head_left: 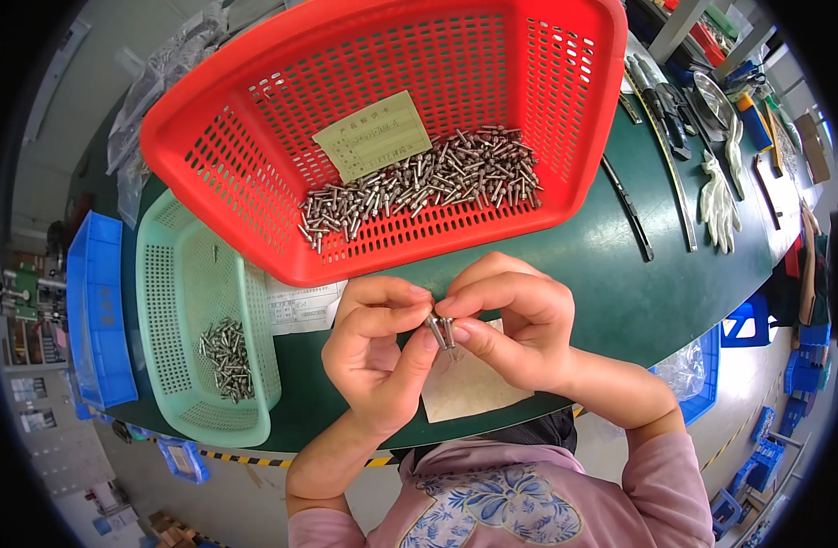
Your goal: Sorting small metal components from a bin on a workbench.
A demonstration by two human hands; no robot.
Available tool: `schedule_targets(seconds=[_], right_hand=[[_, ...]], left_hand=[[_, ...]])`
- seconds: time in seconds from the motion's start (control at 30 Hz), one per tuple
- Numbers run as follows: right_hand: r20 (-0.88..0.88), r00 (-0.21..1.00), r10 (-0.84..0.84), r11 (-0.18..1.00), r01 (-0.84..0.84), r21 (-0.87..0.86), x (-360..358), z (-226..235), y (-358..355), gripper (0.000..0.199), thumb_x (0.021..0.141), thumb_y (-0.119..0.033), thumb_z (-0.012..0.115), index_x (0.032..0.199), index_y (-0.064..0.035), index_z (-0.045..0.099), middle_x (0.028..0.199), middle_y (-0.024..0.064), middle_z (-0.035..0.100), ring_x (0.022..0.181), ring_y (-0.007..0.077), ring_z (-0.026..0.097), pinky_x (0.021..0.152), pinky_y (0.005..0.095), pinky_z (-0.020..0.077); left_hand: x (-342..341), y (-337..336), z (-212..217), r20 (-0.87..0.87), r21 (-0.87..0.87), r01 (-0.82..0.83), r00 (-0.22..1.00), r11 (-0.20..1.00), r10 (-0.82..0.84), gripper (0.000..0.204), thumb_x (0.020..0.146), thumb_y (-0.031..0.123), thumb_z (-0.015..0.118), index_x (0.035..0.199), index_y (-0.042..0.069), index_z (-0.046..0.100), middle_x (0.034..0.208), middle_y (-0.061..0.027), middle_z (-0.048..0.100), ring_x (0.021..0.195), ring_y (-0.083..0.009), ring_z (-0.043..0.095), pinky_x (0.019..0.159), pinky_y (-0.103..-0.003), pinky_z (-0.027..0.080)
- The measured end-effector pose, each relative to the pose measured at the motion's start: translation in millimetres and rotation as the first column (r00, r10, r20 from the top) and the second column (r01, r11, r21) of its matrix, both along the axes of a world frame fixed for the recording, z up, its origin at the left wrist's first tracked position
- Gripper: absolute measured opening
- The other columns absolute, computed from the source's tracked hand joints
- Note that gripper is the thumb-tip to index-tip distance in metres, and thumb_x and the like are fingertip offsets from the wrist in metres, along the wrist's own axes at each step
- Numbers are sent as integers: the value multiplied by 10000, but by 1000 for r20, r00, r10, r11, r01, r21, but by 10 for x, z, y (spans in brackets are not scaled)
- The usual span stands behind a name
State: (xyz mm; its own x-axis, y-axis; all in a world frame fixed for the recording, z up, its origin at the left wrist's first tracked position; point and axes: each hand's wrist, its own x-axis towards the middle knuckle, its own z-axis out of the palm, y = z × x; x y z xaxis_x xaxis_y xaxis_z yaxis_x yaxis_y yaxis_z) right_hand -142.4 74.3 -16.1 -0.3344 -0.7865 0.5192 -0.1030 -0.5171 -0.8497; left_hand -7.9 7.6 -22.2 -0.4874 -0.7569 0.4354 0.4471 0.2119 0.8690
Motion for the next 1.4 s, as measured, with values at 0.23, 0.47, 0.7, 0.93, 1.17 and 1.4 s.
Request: schedule_targets(seconds=[0.23, 0.47, 0.7, 0.93, 1.17, 1.4], right_hand=[[-18, 1000, 3, 1000, -3, 5, -5, 11, 7, 175, 763, 25, 679, 937, 19, 661, 845, 92, 619, 708, 143, 587, 611, 246, 479], [-12, 1000, 1, 1000, -1, -1, -7, 13, 2, 177, 760, 22, 684, 935, 17, 662, 852, 95, 622, 714, 144, 598, 616, 245, 490], [30, 999, 15, 1000, -16, 19, 4, 7, 11, 176, 762, 1, 701, 934, 13, 664, 849, 87, 627, 715, 136, 597, 615, 243, 488], [157, 985, 71, 995, -80, 56, 9, -29, 26, 184, 756, -55, 742, 915, 6, 674, 847, 76, 640, 712, 115, 586, 615, 236, 480], [164, 981, 107, 991, -119, 66, 3, -22, 37, 179, 758, -72, 746, 908, 3, 684, 839, 70, 642, 697, 110, 582, 616, 232, 478], [310, 936, 165, 971, -209, 116, 6, 13, 61, 172, 780, -72, 728, 925, 9, 680, 838, 67, 641, 726, 103, 578, 651, 232, 475]], left_hand=[[3, 4, 6, -6, -10, -6, 1000, 1000, 6, 175, 780, -45, 658, 942, -16, 598, 1026, -157, 535, 909, -186, 554, 787, -281, 488], [4, -3, 9, 9, -28, -22, 1000, 999, 23, 176, 778, -27, 674, 938, -13, 603, 1012, -156, 545, 896, -183, 556, 776, -278, 488], [0, -8, 11, 18, -37, -37, 999, 999, 38, 173, 769, -22, 685, 923, -15, 607, 1006, -154, 549, 891, -181, 558, 764, -275, 487], [5, -17, 9, 28, -72, -61, 998, 996, 63, 176, 747, 8, 725, 879, -12, 610, 955, -133, 568, 838, -172, 571, 727, -276, 490], [33, -43, 21, 67, -160, -79, 994, 984, 91, 197, 729, 63, 767, 839, 4, 614, 924, -109, 580, 794, -162, 580, 703, -265, 484], [40, -58, 35, 74, -202, -91, 992, 975, 107, 210, 717, 76, 782, 829, 12, 616, 918, -110, 584, 778, -156, 578, 667, -264, 485]])
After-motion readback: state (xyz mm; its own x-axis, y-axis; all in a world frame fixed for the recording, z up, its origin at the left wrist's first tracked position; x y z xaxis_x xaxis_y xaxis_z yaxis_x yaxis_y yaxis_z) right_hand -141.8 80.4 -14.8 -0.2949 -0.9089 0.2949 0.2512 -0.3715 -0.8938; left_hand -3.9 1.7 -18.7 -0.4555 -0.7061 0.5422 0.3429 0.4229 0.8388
